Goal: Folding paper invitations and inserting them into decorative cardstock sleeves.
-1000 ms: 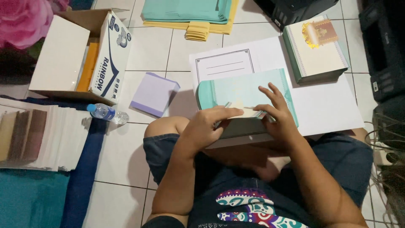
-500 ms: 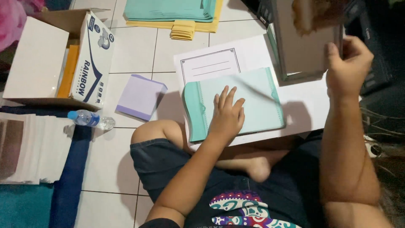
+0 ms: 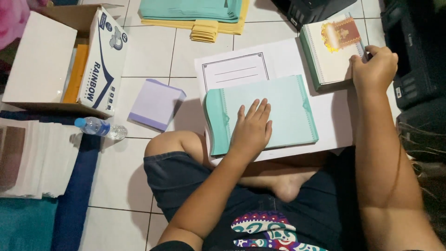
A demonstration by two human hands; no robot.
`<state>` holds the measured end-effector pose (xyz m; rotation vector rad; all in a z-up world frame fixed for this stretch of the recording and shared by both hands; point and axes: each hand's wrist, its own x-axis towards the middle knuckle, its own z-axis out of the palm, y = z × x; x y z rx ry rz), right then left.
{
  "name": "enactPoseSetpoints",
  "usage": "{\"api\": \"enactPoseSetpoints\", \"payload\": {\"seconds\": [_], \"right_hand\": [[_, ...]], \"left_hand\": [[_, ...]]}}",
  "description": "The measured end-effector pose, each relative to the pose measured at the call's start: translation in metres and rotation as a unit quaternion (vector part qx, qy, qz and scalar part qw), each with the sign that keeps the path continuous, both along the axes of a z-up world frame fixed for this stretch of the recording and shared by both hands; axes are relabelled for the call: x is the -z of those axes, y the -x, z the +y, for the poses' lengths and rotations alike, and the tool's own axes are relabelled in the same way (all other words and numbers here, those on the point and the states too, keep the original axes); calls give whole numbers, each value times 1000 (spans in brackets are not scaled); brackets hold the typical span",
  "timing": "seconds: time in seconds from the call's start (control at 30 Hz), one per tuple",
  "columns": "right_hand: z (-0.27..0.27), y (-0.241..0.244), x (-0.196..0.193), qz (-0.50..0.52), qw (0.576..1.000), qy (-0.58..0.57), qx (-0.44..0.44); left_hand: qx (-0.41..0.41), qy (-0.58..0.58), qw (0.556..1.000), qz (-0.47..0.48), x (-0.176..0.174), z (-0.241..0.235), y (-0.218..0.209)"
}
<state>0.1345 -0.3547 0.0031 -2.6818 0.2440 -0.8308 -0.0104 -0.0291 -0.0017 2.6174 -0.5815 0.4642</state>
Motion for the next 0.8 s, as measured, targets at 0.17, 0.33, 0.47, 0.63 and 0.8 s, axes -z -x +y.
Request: {"api": "enactPoseSetpoints", "payload": {"seconds": [0.17,0.33,0.47,0.63,0.8], "right_hand": [[-3,3,6,4,999,49,16],[33,61,-9,-72,993,95,-16],[78,123,8,65,993,26,-95],[118,160,-10,213,972,2,-96],[125,165,-20,253,959,-23,-123]], "left_hand": [[21,-30,999,11,3,8,1],[35,-2,999,22,2,11,0],[27,-4,998,62,5,10,1],[19,-3,997,71,11,9,-1],[25,-4,996,81,16,10,-3]]}}
